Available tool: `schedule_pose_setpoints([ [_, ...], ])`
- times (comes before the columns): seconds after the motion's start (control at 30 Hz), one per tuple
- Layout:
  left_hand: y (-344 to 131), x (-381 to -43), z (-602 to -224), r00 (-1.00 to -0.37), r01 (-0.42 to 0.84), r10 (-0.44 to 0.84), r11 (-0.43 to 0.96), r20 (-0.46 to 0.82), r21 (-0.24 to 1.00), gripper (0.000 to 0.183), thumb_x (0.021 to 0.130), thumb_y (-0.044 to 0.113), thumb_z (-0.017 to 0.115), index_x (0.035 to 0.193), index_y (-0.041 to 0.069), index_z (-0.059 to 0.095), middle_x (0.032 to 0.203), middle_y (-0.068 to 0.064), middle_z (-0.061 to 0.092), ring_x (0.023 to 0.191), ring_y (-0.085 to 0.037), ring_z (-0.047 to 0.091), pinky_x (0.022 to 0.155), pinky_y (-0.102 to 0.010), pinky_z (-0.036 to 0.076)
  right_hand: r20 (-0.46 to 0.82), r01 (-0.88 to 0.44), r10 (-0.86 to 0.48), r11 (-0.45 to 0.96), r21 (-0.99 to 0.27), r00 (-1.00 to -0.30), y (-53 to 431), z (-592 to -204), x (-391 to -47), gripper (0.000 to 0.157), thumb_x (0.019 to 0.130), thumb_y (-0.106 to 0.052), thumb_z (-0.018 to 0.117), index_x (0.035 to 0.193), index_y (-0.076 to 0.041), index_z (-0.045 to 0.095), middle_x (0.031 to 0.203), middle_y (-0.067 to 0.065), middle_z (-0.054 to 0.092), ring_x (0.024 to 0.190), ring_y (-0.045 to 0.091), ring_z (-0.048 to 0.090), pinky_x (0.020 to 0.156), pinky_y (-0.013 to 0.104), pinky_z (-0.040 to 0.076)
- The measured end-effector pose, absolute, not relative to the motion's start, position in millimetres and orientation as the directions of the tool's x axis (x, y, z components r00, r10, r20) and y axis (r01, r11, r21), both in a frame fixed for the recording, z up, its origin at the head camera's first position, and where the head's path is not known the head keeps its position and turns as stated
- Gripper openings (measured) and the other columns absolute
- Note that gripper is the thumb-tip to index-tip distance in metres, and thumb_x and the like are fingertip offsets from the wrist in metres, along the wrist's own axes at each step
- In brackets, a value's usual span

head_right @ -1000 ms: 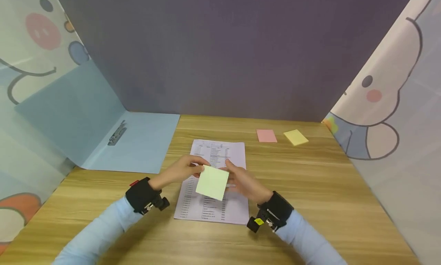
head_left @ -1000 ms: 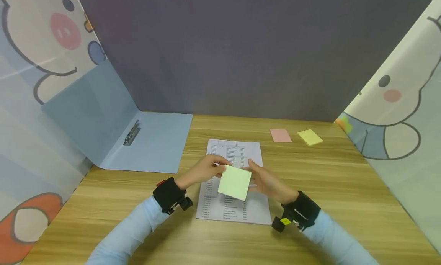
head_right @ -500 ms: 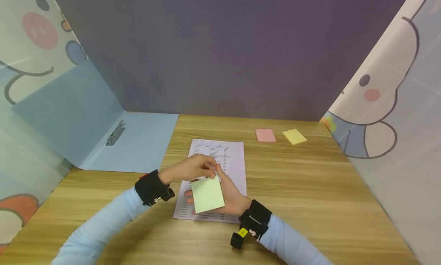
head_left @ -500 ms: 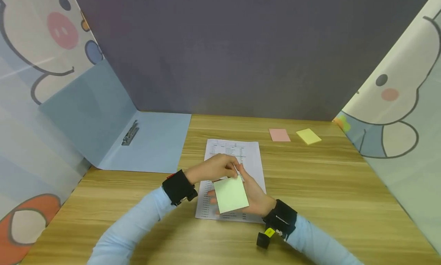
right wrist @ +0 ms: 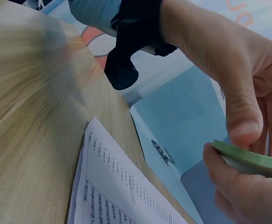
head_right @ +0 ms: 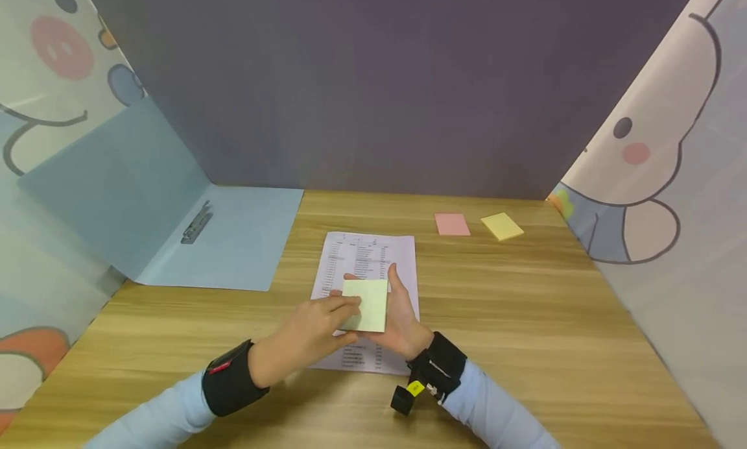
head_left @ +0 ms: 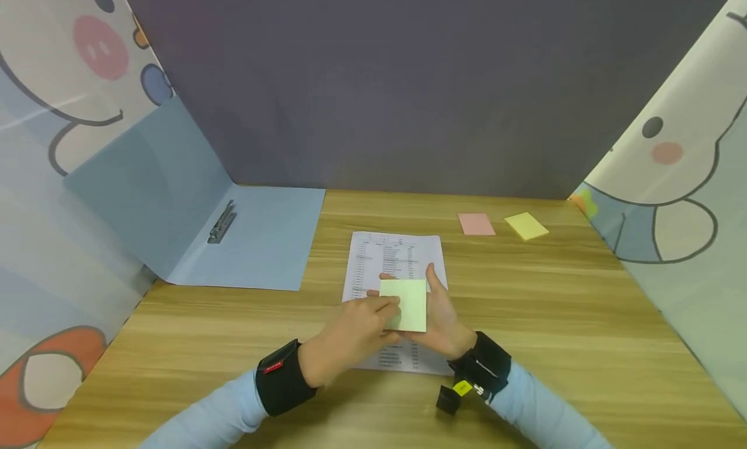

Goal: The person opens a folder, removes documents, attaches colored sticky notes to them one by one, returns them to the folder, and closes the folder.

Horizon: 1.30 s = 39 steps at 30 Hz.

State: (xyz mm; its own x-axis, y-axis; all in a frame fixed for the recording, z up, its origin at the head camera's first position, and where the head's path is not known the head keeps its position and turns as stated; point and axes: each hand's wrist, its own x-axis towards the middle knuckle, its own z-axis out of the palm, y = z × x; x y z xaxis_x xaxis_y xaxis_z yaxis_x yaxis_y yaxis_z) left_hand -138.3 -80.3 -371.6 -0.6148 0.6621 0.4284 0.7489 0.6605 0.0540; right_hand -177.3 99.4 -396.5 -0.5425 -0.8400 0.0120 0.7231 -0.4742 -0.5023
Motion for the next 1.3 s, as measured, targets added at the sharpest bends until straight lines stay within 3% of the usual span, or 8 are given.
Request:
schedule_pose_setpoints([
  [0.17, -79, -137, -373, -0.659, 0.727, 0.634, 0.674, 0.403, 0.129, 0.033, 0.077, 0.029, 0.072, 0.102, 0.008, 0.070, 0.111, -0.005, 0.066, 0.094, -0.017, 0.066, 0.074, -0.024, 0.054, -0.013, 0.711, -0.833, -0.464, -0.528, -0.553, 99, -394, -176, 0.088, 0.083, -0.075, 0.020, 0.148, -0.020, 0.000, 0.146, 0.013, 0.032, 0.127, 0.025, 0.042, 0.102, 0.044, 0.035],
  [0.37, -82, -139, -373, -0.641, 0.745, 0.636, 0.650, 0.430, 0.150, 0.026, 0.075, 0.028, 0.073, 0.093, 0.009, 0.071, 0.107, -0.006, 0.067, 0.087, -0.017, 0.067, 0.069, -0.022, 0.054, -0.012, 0.689, -0.827, -0.461, -0.558, -0.563, 97, -393, -176, 0.085, 0.084, -0.074, 0.010, 0.147, -0.017, 0.001, 0.137, 0.011, 0.044, 0.125, 0.024, 0.044, 0.100, 0.042, 0.038],
  [0.6, -82, -139, -372, -0.641, 0.746, 0.637, 0.648, 0.429, 0.152, 0.023, 0.078, 0.025, 0.071, 0.094, 0.009, 0.071, 0.108, -0.006, 0.067, 0.088, -0.017, 0.067, 0.070, -0.022, 0.054, -0.014, 0.691, -0.824, -0.466, -0.552, -0.567, 97, -392, -177, 0.084, 0.085, -0.073, 0.012, 0.146, -0.018, 0.002, 0.134, 0.010, 0.047, 0.125, 0.024, 0.045, 0.100, 0.042, 0.039],
  [0.77, -76, -138, -374, -0.612, 0.740, 0.639, 0.671, 0.466, 0.051, 0.018, 0.083, 0.016, 0.066, 0.099, 0.009, 0.069, 0.104, -0.005, 0.068, 0.087, -0.016, 0.067, 0.066, -0.023, 0.054, -0.019, 0.704, -0.824, -0.472, -0.531, -0.567, 98, -393, -176, 0.081, 0.085, -0.073, 0.016, 0.145, -0.019, 0.003, 0.132, 0.009, 0.048, 0.124, 0.022, 0.045, 0.100, 0.041, 0.039],
  [1.1, -61, -142, -382, -0.517, 0.711, 0.610, 0.697, 0.600, -0.096, 0.025, 0.080, 0.015, 0.070, 0.104, 0.009, 0.066, 0.106, -0.007, 0.066, 0.074, -0.017, 0.066, 0.051, -0.022, 0.052, -0.043, 0.675, -0.797, -0.480, -0.561, -0.603, 93, -390, -171, 0.086, 0.085, -0.072, 0.014, 0.147, -0.016, -0.005, 0.131, 0.009, 0.048, 0.123, 0.022, 0.046, 0.100, 0.039, 0.038],
  [1.3, -61, -143, -387, -0.507, 0.723, 0.589, 0.688, 0.630, -0.061, 0.025, 0.078, 0.012, 0.071, 0.102, 0.008, 0.067, 0.104, -0.006, 0.066, 0.074, -0.013, 0.067, 0.053, -0.020, 0.052, -0.129, 0.665, -0.754, -0.469, -0.582, -0.645, 90, -390, -168, 0.086, 0.084, -0.072, 0.004, 0.147, -0.014, -0.006, 0.121, 0.001, 0.050, 0.109, 0.015, 0.051, 0.089, 0.028, 0.043],
])
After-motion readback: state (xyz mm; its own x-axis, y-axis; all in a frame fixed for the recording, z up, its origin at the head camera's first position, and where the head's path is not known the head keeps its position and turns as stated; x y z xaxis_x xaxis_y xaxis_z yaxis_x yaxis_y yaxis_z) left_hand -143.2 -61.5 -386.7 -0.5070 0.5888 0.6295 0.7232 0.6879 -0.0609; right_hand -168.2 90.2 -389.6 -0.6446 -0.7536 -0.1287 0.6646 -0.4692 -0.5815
